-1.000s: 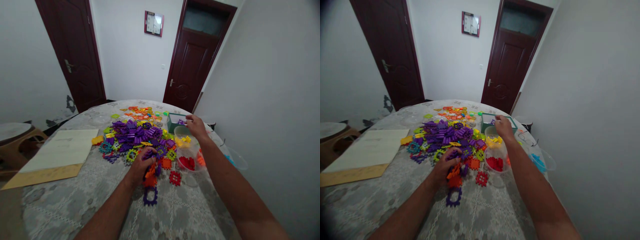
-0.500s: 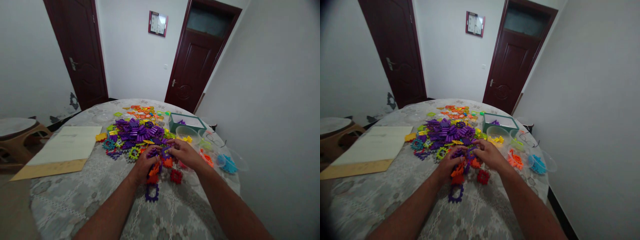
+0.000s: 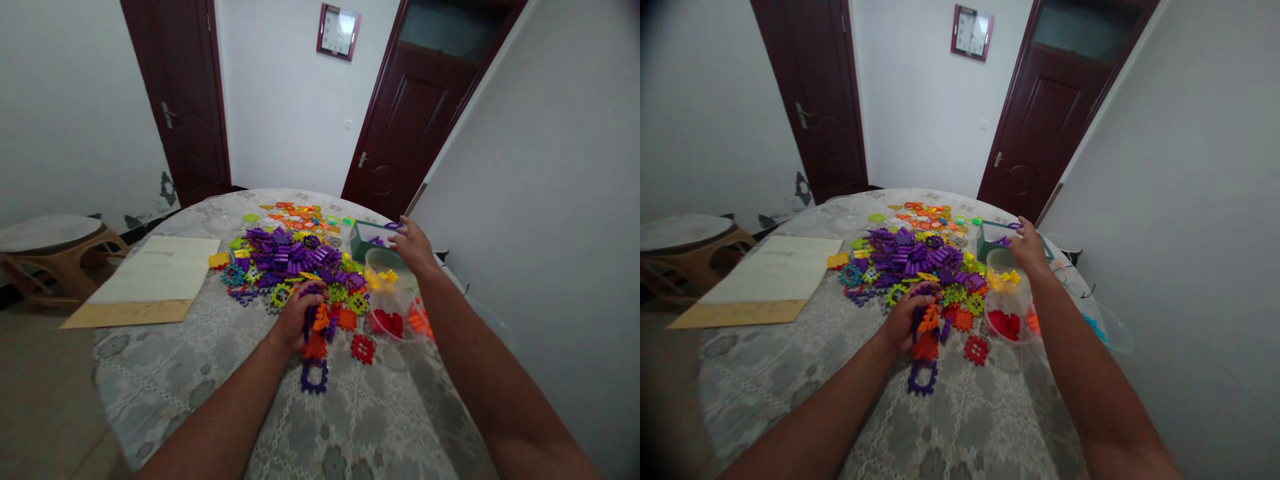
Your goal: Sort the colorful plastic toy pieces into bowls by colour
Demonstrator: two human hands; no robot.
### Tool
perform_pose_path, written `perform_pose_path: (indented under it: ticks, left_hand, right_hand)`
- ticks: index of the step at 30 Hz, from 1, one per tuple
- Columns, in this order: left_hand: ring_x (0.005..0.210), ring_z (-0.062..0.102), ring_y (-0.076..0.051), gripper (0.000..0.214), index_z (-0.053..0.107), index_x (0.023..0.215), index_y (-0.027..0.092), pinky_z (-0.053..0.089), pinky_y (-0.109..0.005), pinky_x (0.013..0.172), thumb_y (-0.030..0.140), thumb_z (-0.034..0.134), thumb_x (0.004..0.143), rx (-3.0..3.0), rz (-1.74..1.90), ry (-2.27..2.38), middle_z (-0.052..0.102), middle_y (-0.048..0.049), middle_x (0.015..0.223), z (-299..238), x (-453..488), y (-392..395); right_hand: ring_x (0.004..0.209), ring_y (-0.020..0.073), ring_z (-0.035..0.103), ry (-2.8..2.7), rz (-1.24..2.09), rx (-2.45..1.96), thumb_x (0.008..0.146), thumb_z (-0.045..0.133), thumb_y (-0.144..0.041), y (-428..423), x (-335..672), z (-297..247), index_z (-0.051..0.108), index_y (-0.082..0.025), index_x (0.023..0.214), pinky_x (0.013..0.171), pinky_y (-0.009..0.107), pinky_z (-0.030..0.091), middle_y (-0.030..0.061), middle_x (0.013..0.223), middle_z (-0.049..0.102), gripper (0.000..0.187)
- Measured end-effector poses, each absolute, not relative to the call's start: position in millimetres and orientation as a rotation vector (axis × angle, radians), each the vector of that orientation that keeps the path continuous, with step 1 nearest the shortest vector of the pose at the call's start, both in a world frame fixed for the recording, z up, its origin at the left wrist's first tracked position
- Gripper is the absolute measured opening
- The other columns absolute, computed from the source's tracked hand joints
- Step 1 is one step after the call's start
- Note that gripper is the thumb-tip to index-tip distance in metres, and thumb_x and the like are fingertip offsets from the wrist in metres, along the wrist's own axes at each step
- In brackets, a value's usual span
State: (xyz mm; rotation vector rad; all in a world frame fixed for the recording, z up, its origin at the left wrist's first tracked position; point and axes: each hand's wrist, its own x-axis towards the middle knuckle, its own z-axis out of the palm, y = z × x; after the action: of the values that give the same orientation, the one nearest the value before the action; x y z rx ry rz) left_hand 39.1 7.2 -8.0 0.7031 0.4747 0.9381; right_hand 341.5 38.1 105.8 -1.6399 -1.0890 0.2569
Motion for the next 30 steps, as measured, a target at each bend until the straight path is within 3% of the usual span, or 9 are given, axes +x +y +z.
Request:
perform_pose_path:
  ticks: [2,6,10,13,16,20,24,27,30]
  left_hand:
    - [0.066,0.07,-0.015,0.04,0.07,0.106,0.017,0.054,-0.023,0.055,0.019,0.079,0.067,0.685,0.942,0.473,0.072,-0.0036,0.088,-9,40,8]
    - [0.068,0.071,-0.015,0.044,0.069,0.11,0.018,0.057,-0.023,0.057,0.017,0.08,0.068,0.642,0.951,0.465,0.071,-0.0018,0.089,-11,40,10]
    - [0.07,0.069,-0.013,0.044,0.068,0.111,0.019,0.059,-0.023,0.06,0.016,0.081,0.069,0.615,0.967,0.464,0.071,-0.0004,0.09,-10,41,10]
    - [0.067,0.068,-0.012,0.046,0.068,0.111,0.019,0.059,-0.021,0.057,0.014,0.081,0.068,0.644,0.97,0.472,0.071,0.0002,0.089,-7,40,10]
    - [0.067,0.068,-0.013,0.046,0.068,0.111,0.019,0.06,-0.022,0.054,0.014,0.082,0.068,0.662,0.933,0.501,0.07,0.0,0.09,-4,39,9]
    - [0.071,0.069,-0.015,0.047,0.068,0.115,0.02,0.063,-0.027,0.053,0.014,0.082,0.071,0.692,0.88,0.558,0.07,-0.0013,0.095,-3,39,8]
    - [0.07,0.068,-0.015,0.042,0.067,0.113,0.019,0.053,-0.02,0.042,0.02,0.086,0.075,0.752,0.84,0.499,0.067,-0.0025,0.091,-5,40,8]
    - [0.067,0.064,-0.013,0.043,0.067,0.111,0.019,0.039,-0.014,0.035,0.031,0.09,0.077,0.77,0.786,0.447,0.066,-0.0035,0.092,-8,41,7]
    - [0.066,0.063,-0.012,0.051,0.067,0.11,0.018,0.038,-0.013,0.035,0.05,0.09,0.078,0.747,0.766,0.426,0.066,-0.0041,0.092,-9,41,5]
  right_hand:
    - [0.093,0.0219,0.075,-1.219,0.241,-1.648,0.085,0.062,-0.022,21,325,102,0.059,-0.021,0.146,0.074,0.034,0.063,0.0152,0.137,0.068,0.061]
    - [0.085,0.0207,0.071,-1.709,0.397,-1.568,0.096,0.065,-0.032,-49,254,91,0.071,-0.023,0.13,0.081,0.038,0.061,0.0074,0.105,0.076,0.036]
    - [0.11,0.0225,0.068,-1.939,0.359,-1.352,0.094,0.073,-0.025,-106,186,69,0.066,-0.026,0.137,0.095,0.039,0.059,0.009,0.129,0.069,0.044]
    - [0.116,0.0226,0.066,-1.897,0.23,-1.32,0.098,0.066,-0.016,-114,168,47,0.071,-0.024,0.125,0.099,0.038,0.057,0.0107,0.125,0.068,0.028]
    - [0.109,0.0214,0.067,-1.8,0.107,-1.302,0.102,0.059,-0.014,-108,171,33,0.073,-0.023,0.112,0.096,0.036,0.057,0.0092,0.112,0.071,0.019]
    - [0.1,0.0205,0.069,-1.708,0.04,-1.322,0.103,0.058,-0.016,-107,188,37,0.072,-0.023,0.11,0.091,0.035,0.057,0.0068,0.103,0.074,0.017]
    - [0.095,0.0191,0.07,-1.505,-0.02,-1.424,0.1,0.06,-0.018,-119,218,54,0.074,-0.023,0.106,0.088,0.033,0.056,0.0054,0.102,0.076,0.016]
    - [0.094,0.0205,0.071,-1.302,-0.191,-1.576,0.098,0.061,-0.024,-131,256,60,0.075,-0.023,0.105,0.088,0.035,0.056,0.0059,0.103,0.076,0.016]
    - [0.092,0.0234,0.07,-1.169,-0.466,-1.739,0.096,0.059,-0.028,-142,302,58,0.076,-0.021,0.102,0.088,0.038,0.056,0.0086,0.101,0.076,0.019]
